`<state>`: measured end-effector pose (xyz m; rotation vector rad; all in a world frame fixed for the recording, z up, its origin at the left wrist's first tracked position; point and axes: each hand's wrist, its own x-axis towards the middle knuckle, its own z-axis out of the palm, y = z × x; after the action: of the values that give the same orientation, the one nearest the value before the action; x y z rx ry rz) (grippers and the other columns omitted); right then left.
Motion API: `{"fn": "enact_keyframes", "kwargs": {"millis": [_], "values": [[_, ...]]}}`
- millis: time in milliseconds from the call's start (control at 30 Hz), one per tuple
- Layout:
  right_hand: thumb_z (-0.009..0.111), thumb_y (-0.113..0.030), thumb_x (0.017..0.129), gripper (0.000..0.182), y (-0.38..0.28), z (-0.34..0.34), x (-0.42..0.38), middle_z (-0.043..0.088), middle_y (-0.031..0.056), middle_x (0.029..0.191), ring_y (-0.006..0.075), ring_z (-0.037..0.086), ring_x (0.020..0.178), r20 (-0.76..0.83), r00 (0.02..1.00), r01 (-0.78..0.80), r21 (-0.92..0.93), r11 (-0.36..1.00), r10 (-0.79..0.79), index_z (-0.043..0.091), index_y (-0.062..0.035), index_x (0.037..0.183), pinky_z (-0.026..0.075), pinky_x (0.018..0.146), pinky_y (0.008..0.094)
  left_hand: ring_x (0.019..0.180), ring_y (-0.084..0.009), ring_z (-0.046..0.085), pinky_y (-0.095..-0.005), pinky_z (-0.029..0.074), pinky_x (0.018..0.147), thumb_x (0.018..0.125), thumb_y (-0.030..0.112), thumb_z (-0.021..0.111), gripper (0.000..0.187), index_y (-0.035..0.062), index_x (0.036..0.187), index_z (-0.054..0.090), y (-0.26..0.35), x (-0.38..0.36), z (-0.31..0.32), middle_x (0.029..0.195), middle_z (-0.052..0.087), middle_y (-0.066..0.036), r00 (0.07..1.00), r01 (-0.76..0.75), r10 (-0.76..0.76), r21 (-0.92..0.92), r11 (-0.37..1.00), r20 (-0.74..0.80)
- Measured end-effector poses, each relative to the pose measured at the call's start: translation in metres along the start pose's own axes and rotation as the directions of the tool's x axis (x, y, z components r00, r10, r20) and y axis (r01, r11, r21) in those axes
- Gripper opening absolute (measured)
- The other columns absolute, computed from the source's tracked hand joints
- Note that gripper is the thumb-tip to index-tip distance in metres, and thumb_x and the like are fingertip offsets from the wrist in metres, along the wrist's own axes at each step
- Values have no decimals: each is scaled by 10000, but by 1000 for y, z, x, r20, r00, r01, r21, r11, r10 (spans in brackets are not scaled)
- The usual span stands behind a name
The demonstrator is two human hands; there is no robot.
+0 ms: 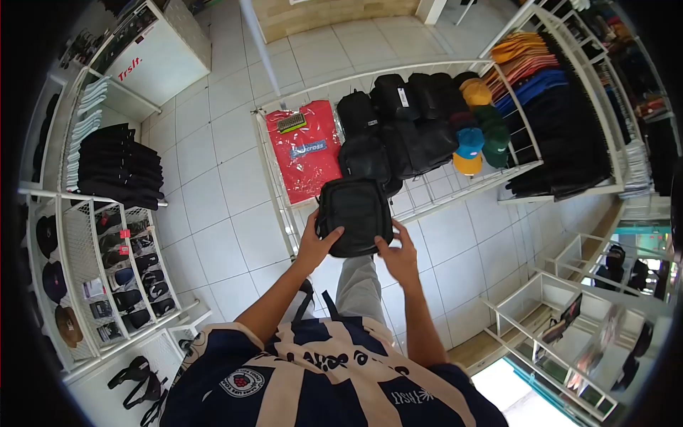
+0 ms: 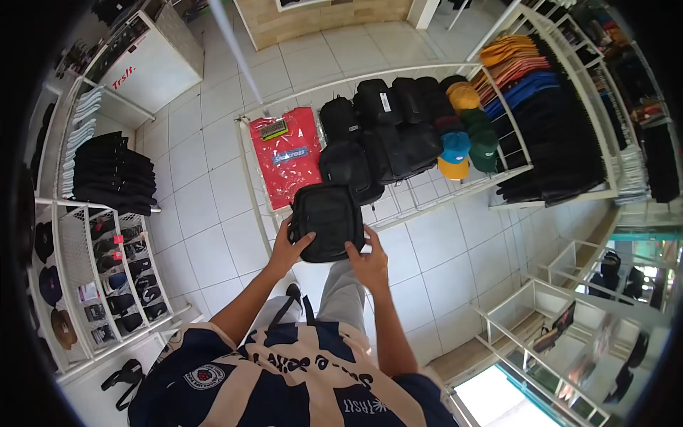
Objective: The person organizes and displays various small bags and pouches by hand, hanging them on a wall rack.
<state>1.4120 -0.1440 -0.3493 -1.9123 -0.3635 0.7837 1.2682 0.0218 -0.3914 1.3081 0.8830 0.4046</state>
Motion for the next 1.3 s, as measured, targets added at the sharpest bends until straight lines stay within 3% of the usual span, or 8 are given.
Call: {"fn": "enact_keyframes", "kwargs": {"millis": [367, 433, 500, 700, 767, 833, 967, 1300], "values": [[733, -252, 849, 615, 42, -2, 243, 642, 242, 1215, 380, 683, 989, 58, 989, 143, -96, 985, -138, 519, -88, 1401, 558, 838, 423, 1258, -273, 549, -350, 435, 1052, 874, 254, 778, 838, -38, 1504, 309, -62, 198, 68, 1377, 544, -232, 966, -54, 113, 243, 968, -235], [723, -261, 848, 616, 61, 10, 258, 613, 222, 1216, 415, 668, 979, 25, 973, 218, -417, 882, -229, 516, -103, 1406, 559, 839, 463, 1310, -288, 514, -354, 399, 1090, 887, 257, 764, 882, -25, 1541, 243, -64, 200, 69, 1437, 496, -243, 984, 79, -70, 48, 996, -164], [713, -272, 848, 649, 64, 15, 259, 591, 205, 1188, 427, 663, 960, 85, 983, 182, -532, 827, -161, 479, -127, 1436, 558, 839, 482, 1368, -311, 471, -363, 385, 1113, 897, 266, 754, 923, 0, 1569, 180, -94, 200, 65, 1505, 425, -255, 1000, 15, -20, 454, 891, 5], [701, -259, 861, 737, 51, 12, 233, 459, 217, 1344, 389, 678, 953, 34, 991, 125, -551, 825, -128, 362, -148, 1506, 574, 839, 456, 1460, -389, 325, -396, 293, 1180, 893, 289, 734, 973, 1, 1580, 106, -74, 163, 66, 1580, 284, -283, 995, 93, -92, 454, 886, -26], [699, -232, 865, 746, 41, 7, 218, 412, 214, 1380, 351, 689, 935, 24, 985, 163, -422, 892, -168, 343, -124, 1512, 585, 831, 435, 1395, -397, 431, -417, 381, 1121, 900, 308, 732, 924, 21, 1576, 171, -82, 143, 64, 1528, 369, -299, 996, -12, 56, 494, 870, -75], [706, -194, 862, 739, 39, 5, 203, 436, 216, 1360, 317, 695, 919, 60, 984, 179, -413, 893, -170, 352, -100, 1503, 587, 825, 416, 1264, -397, 567, -429, 483, 1016, 910, 323, 726, 872, 40, 1568, 228, -47, 114, 66, 1439, 478, -308, 967, 254, -232, 328, 910, -107], [724, -131, 858, 662, 37, 13, 166, 500, 235, 1299, 259, 705, 861, 172, 949, 309, -348, 885, -263, 431, -68, 1449, 567, 777, 355, 1130, -367, 657, -408, 530, 940, 921, 304, 716, 830, 52, 1563, 253, -42, 54, 56, 1356, 557, -294, 971, 233, -211, 252, 939, -110], [718, -154, 865, 452, -32, 117, 15, 647, 186, 1104, 276, 724, 837, 677, 622, 601, -90, 795, -394, 580, -58, 1285, 566, 750, 365, 977, -249, 702, -365, 538, 861, 943, 240, 696, 644, 109, 1501, 402, -27, -139, -13, 1275, 642, -200, 908, 43, 0, 92, 995, -420]]}}
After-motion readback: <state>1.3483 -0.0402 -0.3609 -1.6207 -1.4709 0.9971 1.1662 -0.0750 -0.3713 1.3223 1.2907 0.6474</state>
